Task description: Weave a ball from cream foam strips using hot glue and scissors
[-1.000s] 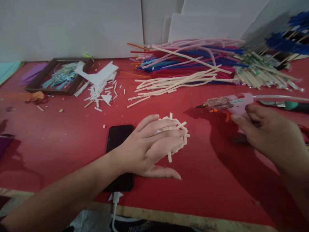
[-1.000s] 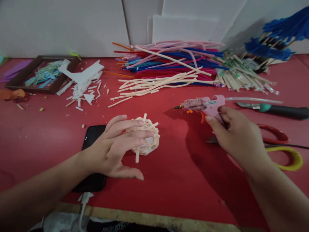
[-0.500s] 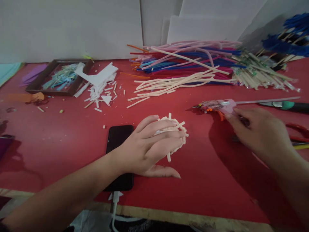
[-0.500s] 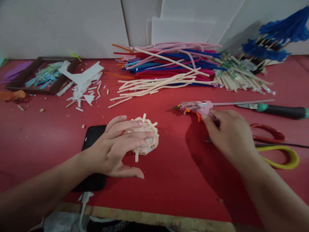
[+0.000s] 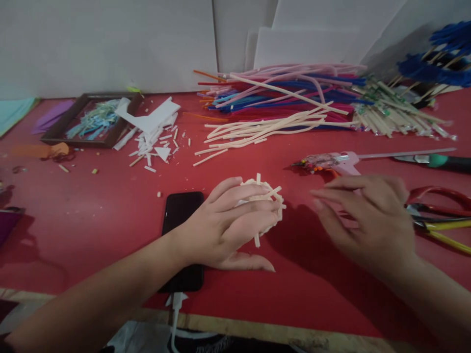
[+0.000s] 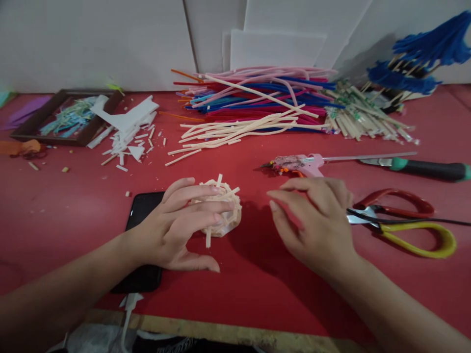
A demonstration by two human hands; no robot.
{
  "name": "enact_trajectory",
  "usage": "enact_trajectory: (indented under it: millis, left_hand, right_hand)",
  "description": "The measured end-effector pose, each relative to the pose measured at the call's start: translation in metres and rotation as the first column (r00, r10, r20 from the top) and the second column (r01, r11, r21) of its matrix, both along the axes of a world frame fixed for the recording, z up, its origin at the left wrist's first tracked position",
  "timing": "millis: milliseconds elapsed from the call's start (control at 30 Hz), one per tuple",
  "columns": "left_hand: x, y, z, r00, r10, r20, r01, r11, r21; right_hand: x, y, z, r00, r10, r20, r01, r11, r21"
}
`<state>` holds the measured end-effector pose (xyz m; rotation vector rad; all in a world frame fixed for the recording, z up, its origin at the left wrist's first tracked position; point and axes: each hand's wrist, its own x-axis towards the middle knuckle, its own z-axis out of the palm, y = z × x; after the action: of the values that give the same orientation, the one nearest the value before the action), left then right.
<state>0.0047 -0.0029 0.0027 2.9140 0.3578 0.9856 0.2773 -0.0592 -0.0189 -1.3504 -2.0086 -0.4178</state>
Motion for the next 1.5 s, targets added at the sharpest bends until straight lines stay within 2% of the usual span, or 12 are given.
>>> enact_trajectory:
  millis: [133, 300, 533, 633, 733, 833, 933, 1033, 1167, 1300, 1400, 1500]
  left_hand:
    - [0.000, 0.000, 0.000, 1.000, 0.001, -0.003, -0.001, 1.000, -0.004]
    - [0.000, -0.001, -0.001, 1.000, -0.007, -0.029, 0.007, 1.000, 0.003]
    - [0.001, 0.000, 0.002, 1.000, 0.013, -0.016, -0.012, 0.998, 0.067]
    - [0.000, 0.003, 0.000, 0.991, 0.062, 0.118, -0.073, 0.993, 0.097]
    - [-0.001, 0.005, -0.007, 0.966, 0.174, 0.189, -0.191, 0.979, 0.077]
    - [-0.002, 0.006, -0.014, 0.961, 0.238, 0.143, -0.246, 0.968, 0.040]
    - [-0.003, 0.006, -0.016, 0.968, 0.234, 0.096, -0.233, 0.972, -0.013]
    - [-0.003, 0.005, -0.016, 0.968, 0.224, 0.112, -0.220, 0.974, -0.044]
    - [-0.002, 0.008, -0.022, 0.954, 0.268, 0.131, -0.263, 0.963, -0.056]
    - [-0.005, 0.015, -0.028, 0.868, 0.475, 0.142, -0.470, 0.880, -0.075]
    - [-0.007, 0.017, -0.024, 0.819, 0.571, 0.051, -0.564, 0.819, -0.105]
    - [-0.005, 0.011, -0.011, 0.819, 0.570, -0.066, -0.571, 0.797, -0.197]
  right_hand:
    - [-0.009, -0.001, -0.006, 0.994, 0.097, -0.055, -0.100, 0.993, -0.059]
    - [-0.008, 0.002, -0.007, 0.995, 0.082, -0.052, -0.086, 0.994, -0.068]
    - [-0.010, 0.002, -0.004, 0.991, 0.121, -0.060, -0.125, 0.990, -0.071]
    - [-0.010, 0.002, -0.002, 0.984, 0.138, -0.112, -0.148, 0.985, -0.092]
    - [-0.010, 0.002, -0.002, 0.975, 0.159, -0.154, -0.180, 0.974, -0.134]
    - [-0.008, 0.001, -0.003, 0.958, 0.206, -0.201, -0.250, 0.941, -0.230]
    - [-0.008, -0.002, -0.006, 0.932, 0.270, -0.240, -0.344, 0.866, -0.362]
    - [-0.007, -0.005, -0.007, 0.898, 0.331, -0.288, -0.431, 0.793, -0.431]
    - [-0.003, -0.005, -0.005, 0.859, 0.242, -0.451, -0.458, 0.757, -0.467]
    - [0.000, 0.000, 0.005, 0.786, 0.070, -0.614, -0.460, 0.730, -0.505]
    - [-0.002, 0.004, 0.010, 0.732, -0.080, -0.676, -0.391, 0.764, -0.514]
    - [-0.005, 0.004, 0.008, 0.609, -0.188, -0.771, -0.331, 0.823, -0.462]
